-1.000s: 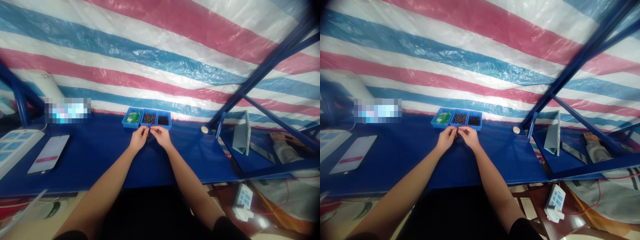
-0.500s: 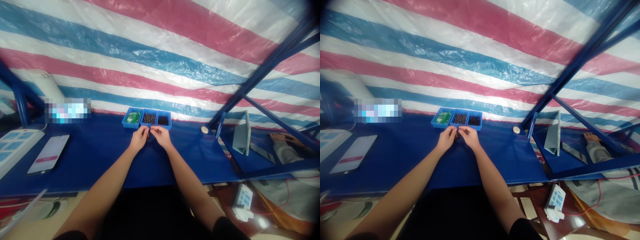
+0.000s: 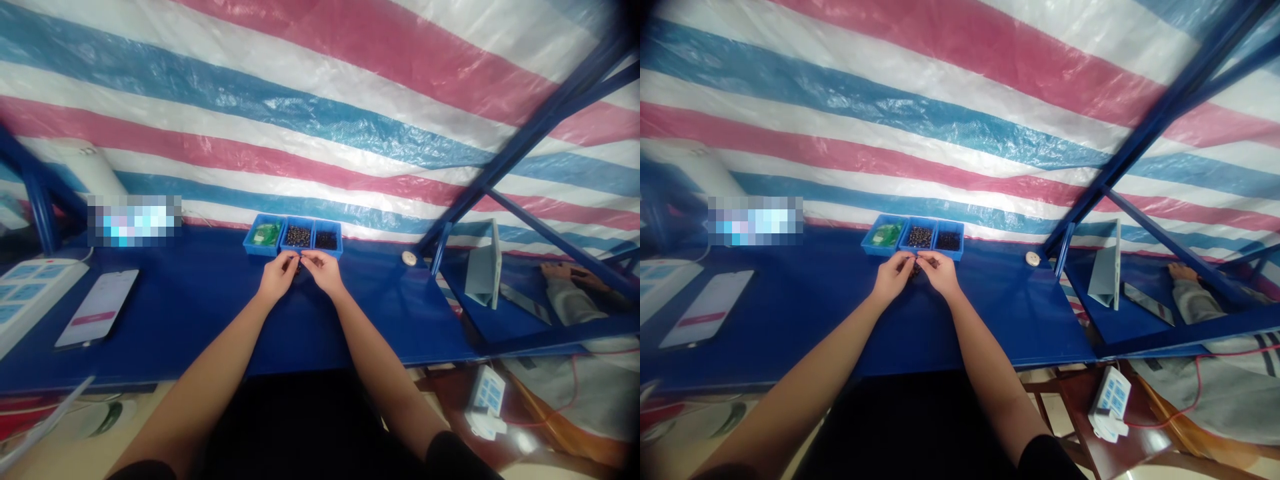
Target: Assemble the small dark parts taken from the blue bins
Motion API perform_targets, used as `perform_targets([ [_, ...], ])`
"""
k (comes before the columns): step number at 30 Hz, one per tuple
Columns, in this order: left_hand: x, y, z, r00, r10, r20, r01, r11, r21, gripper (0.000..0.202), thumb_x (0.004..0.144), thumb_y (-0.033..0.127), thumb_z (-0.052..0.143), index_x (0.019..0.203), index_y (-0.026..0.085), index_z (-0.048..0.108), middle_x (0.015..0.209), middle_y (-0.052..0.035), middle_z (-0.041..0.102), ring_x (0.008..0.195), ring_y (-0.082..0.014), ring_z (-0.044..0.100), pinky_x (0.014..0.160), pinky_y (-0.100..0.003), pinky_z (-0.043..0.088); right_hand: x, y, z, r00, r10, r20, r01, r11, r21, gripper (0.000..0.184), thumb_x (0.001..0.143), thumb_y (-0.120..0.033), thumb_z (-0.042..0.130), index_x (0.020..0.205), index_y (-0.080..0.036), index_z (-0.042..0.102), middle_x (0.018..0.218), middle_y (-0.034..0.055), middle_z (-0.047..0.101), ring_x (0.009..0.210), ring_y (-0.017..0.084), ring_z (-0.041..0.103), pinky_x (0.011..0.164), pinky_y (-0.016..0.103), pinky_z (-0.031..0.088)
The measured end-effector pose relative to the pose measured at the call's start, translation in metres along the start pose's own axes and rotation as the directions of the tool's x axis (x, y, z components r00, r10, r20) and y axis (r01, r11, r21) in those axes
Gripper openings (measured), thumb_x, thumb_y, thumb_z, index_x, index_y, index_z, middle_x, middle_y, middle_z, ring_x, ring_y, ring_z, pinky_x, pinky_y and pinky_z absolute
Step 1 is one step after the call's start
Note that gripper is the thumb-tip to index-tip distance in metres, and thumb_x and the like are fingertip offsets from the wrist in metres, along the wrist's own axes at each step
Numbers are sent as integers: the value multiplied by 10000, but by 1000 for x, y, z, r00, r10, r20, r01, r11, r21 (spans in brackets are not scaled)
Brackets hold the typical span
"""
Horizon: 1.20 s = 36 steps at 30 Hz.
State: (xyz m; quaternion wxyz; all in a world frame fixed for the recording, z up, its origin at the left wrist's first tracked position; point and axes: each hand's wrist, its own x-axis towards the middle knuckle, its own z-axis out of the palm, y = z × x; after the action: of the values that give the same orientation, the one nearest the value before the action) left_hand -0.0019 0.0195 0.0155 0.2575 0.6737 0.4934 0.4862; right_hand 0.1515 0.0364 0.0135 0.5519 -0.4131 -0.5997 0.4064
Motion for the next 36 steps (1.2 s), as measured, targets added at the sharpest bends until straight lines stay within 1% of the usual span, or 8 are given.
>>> perform_targets([
  [8,0,0,1,1000,12,-9,-12,1000,-4,289,892,451,504,1018,219,621,690,8,653,630,-142,632,630,-242,489,0,0,0,1000,0,-9,0,1000,7,311,764,-413,686,982,-197,731,919,62,731,786,185,671,761,322,549],
  [14,0,0,0,999,25,-26,-25,999,25,304,894,465,490,1006,223,636,717,4,662,627,-142,623,626,-242,483,0,0,0,1000,18,-10,-18,1000,2,331,757,-433,690,991,-203,726,936,58,731,809,185,673,783,324,548],
  [20,0,0,0,1000,12,-18,-11,1000,17,296,894,458,495,1008,226,639,738,2,669,644,-144,630,637,-241,484,0,0,1,1000,7,-4,-7,999,40,334,747,-424,704,989,-195,726,925,61,730,808,184,673,788,325,548],
  [25,0,3,-1,999,34,-16,-34,999,12,310,900,462,478,982,212,640,748,-4,669,656,-144,626,642,-242,484,-1,-2,1,1000,10,-2,-10,1000,29,336,754,-433,692,997,-204,726,938,57,733,819,185,675,796,329,550],
  [28,-1,3,-1,999,33,3,-33,999,11,307,908,455,466,955,206,638,724,1,665,651,-141,628,653,-243,487,-1,-3,1,1000,17,1,-17,999,29,318,744,-431,702,962,-202,732,929,57,735,809,188,680,786,327,555],
  [31,-1,1,0,1000,16,2,-16,1000,-7,300,900,454,485,1023,218,625,702,8,663,643,-145,639,652,-248,497,-1,-3,1,1000,31,0,-31,999,23,289,742,-424,705,920,-200,737,915,58,737,801,194,685,779,330,559],
  [33,0,-1,1,1000,9,-9,-9,1000,-22,312,892,457,501,1065,226,620,715,3,669,646,-149,647,655,-252,508,-1,-3,1,1000,26,4,-26,999,33,283,752,-419,698,927,-201,736,923,59,737,808,196,686,786,332,558],
  [36,0,-3,2,1000,7,-24,-7,1000,-21,315,889,464,503,1043,222,634,746,-8,677,650,-150,649,656,-254,515,0,-3,1,1000,20,10,-20,999,49,287,758,-418,692,940,-198,732,932,60,735,816,194,687,795,331,556],
])
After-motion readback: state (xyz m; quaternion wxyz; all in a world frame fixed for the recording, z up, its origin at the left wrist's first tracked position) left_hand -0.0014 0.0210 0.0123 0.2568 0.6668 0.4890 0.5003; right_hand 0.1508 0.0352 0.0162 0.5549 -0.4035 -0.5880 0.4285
